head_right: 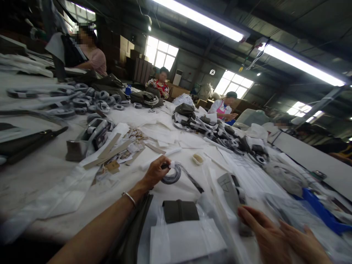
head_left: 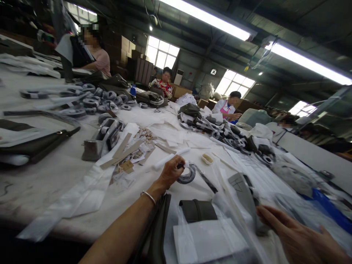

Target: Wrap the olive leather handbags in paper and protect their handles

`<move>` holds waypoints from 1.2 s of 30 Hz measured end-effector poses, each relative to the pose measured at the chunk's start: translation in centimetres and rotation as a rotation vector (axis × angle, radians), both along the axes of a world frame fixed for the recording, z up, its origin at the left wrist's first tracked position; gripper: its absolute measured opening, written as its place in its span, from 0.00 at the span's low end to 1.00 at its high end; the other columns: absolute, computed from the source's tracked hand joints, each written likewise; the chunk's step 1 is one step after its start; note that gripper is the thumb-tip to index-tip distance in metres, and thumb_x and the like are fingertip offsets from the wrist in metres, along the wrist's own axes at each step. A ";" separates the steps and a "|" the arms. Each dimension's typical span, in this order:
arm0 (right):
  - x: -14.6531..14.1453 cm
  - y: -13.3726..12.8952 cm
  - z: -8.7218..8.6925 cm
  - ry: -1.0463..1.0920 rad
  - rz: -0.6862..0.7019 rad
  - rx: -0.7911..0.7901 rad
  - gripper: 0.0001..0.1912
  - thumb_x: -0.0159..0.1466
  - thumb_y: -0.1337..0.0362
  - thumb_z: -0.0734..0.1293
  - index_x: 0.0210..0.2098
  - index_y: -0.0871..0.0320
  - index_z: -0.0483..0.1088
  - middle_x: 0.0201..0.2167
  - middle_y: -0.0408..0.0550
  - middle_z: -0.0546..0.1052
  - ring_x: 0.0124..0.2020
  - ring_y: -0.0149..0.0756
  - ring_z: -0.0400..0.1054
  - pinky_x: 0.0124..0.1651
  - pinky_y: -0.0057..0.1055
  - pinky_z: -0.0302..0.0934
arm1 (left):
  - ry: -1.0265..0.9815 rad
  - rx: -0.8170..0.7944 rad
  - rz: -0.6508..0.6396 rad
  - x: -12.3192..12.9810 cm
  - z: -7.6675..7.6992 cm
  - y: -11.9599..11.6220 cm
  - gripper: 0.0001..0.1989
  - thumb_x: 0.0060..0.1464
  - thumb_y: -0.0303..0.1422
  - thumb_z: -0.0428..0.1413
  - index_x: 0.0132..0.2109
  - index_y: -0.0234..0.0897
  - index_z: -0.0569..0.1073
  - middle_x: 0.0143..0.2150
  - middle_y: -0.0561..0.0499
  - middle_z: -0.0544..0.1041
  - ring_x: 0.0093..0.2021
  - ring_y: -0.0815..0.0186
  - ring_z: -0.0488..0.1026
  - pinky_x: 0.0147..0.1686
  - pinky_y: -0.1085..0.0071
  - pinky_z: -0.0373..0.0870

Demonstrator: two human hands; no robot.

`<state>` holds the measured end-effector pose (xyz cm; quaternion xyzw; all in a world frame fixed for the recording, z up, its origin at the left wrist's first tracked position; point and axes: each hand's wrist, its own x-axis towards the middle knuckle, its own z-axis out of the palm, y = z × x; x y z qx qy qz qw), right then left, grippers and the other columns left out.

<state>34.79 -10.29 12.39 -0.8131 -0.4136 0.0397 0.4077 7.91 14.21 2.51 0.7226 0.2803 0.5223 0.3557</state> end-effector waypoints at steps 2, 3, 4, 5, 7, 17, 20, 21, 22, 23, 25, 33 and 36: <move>-4.3 3.4 -0.8 0.105 0.113 0.024 0.22 0.53 0.42 0.72 0.36 0.53 0.76 0.33 0.51 0.81 0.35 0.46 0.76 0.39 0.37 0.71 | 0.006 0.017 0.011 0.0 0.1 -0.2 0.10 0.49 0.21 0.54 0.37 0.39 0.71 0.38 0.53 0.75 0.38 0.67 0.74 0.43 0.72 0.71; -6.6 5.5 -1.0 0.265 0.219 0.069 0.23 0.52 0.44 0.73 0.36 0.55 0.76 0.32 0.50 0.81 0.34 0.46 0.76 0.39 0.38 0.71 | 0.010 0.026 0.017 0.0 0.1 -0.2 0.10 0.49 0.21 0.54 0.37 0.39 0.71 0.37 0.53 0.75 0.38 0.67 0.74 0.43 0.72 0.70; -8.9 7.6 -1.0 0.388 0.313 0.100 0.23 0.51 0.46 0.75 0.37 0.56 0.74 0.29 0.49 0.81 0.32 0.44 0.76 0.39 0.37 0.70 | 0.014 0.033 0.024 0.0 0.1 -0.3 0.10 0.49 0.20 0.54 0.37 0.39 0.70 0.37 0.53 0.75 0.39 0.67 0.74 0.43 0.73 0.70; -11.1 9.6 -1.0 0.467 0.403 0.118 0.24 0.50 0.49 0.76 0.39 0.57 0.72 0.26 0.47 0.80 0.30 0.41 0.75 0.37 0.36 0.69 | 0.019 0.041 0.033 0.0 0.2 -0.4 0.10 0.49 0.20 0.54 0.37 0.39 0.71 0.37 0.53 0.76 0.39 0.67 0.74 0.43 0.73 0.70; -14.4 13.1 -0.8 0.572 0.520 0.150 0.29 0.47 0.53 0.77 0.44 0.57 0.67 0.22 0.43 0.78 0.26 0.39 0.74 0.33 0.33 0.68 | 0.026 0.051 0.057 -0.1 0.3 -0.5 0.10 0.49 0.21 0.54 0.37 0.39 0.71 0.37 0.54 0.75 0.39 0.67 0.74 0.42 0.72 0.70; -15.0 17.0 -2.9 0.577 0.371 0.159 0.20 0.46 0.54 0.77 0.28 0.56 0.65 0.19 0.44 0.77 0.23 0.39 0.74 0.19 0.27 0.63 | 0.038 0.054 0.063 -0.1 0.6 -0.7 0.09 0.51 0.21 0.53 0.36 0.39 0.70 0.34 0.54 0.74 0.36 0.67 0.72 0.40 0.73 0.68; -15.0 17.2 -3.0 0.582 0.349 0.111 0.20 0.46 0.53 0.77 0.26 0.56 0.65 0.21 0.45 0.78 0.23 0.39 0.75 0.18 0.27 0.64 | 0.036 0.055 0.058 -0.1 0.6 -0.7 0.09 0.50 0.20 0.53 0.36 0.39 0.70 0.34 0.54 0.74 0.36 0.67 0.72 0.39 0.73 0.68; -15.0 17.4 -3.1 0.574 0.338 0.088 0.20 0.46 0.53 0.77 0.26 0.56 0.65 0.21 0.45 0.79 0.22 0.39 0.75 0.17 0.27 0.64 | 0.036 0.056 0.058 -0.1 0.6 -0.7 0.10 0.49 0.20 0.53 0.36 0.39 0.70 0.34 0.54 0.73 0.36 0.67 0.72 0.39 0.72 0.67; -15.1 17.5 -3.2 0.563 0.327 0.067 0.20 0.46 0.53 0.76 0.26 0.56 0.65 0.22 0.45 0.79 0.22 0.39 0.75 0.17 0.27 0.64 | 0.034 0.056 0.058 -0.1 0.6 -0.7 0.10 0.48 0.19 0.53 0.36 0.39 0.70 0.34 0.54 0.73 0.36 0.67 0.71 0.40 0.72 0.67; -15.1 17.6 -3.3 0.552 0.317 0.049 0.20 0.46 0.53 0.76 0.26 0.56 0.64 0.22 0.45 0.79 0.22 0.39 0.75 0.17 0.27 0.65 | 0.032 0.055 0.059 0.0 0.5 -0.7 0.11 0.47 0.19 0.52 0.36 0.39 0.69 0.34 0.54 0.73 0.36 0.67 0.71 0.40 0.72 0.67; -15.1 17.7 -3.4 0.527 0.314 0.023 0.19 0.47 0.53 0.75 0.26 0.56 0.64 0.22 0.44 0.79 0.22 0.39 0.75 0.17 0.26 0.65 | 0.024 0.046 0.062 0.0 0.5 -0.7 0.12 0.46 0.18 0.52 0.36 0.39 0.69 0.33 0.54 0.72 0.36 0.67 0.71 0.40 0.72 0.67; -14.0 17.9 -2.5 0.064 0.411 -0.222 0.11 0.57 0.59 0.71 0.26 0.55 0.67 0.14 0.37 0.72 0.15 0.32 0.67 0.16 0.24 0.54 | -0.020 -0.057 0.036 -0.1 0.8 -0.9 0.11 0.46 0.20 0.54 0.36 0.39 0.69 0.32 0.56 0.71 0.34 0.68 0.70 0.37 0.72 0.66; -13.3 18.1 -1.5 -0.427 0.436 -0.347 0.09 0.61 0.57 0.70 0.30 0.54 0.70 0.20 0.41 0.75 0.23 0.36 0.72 0.24 0.27 0.54 | -0.035 -0.107 0.007 0.0 1.0 -0.8 0.10 0.46 0.21 0.55 0.35 0.38 0.69 0.31 0.56 0.72 0.34 0.68 0.70 0.36 0.73 0.66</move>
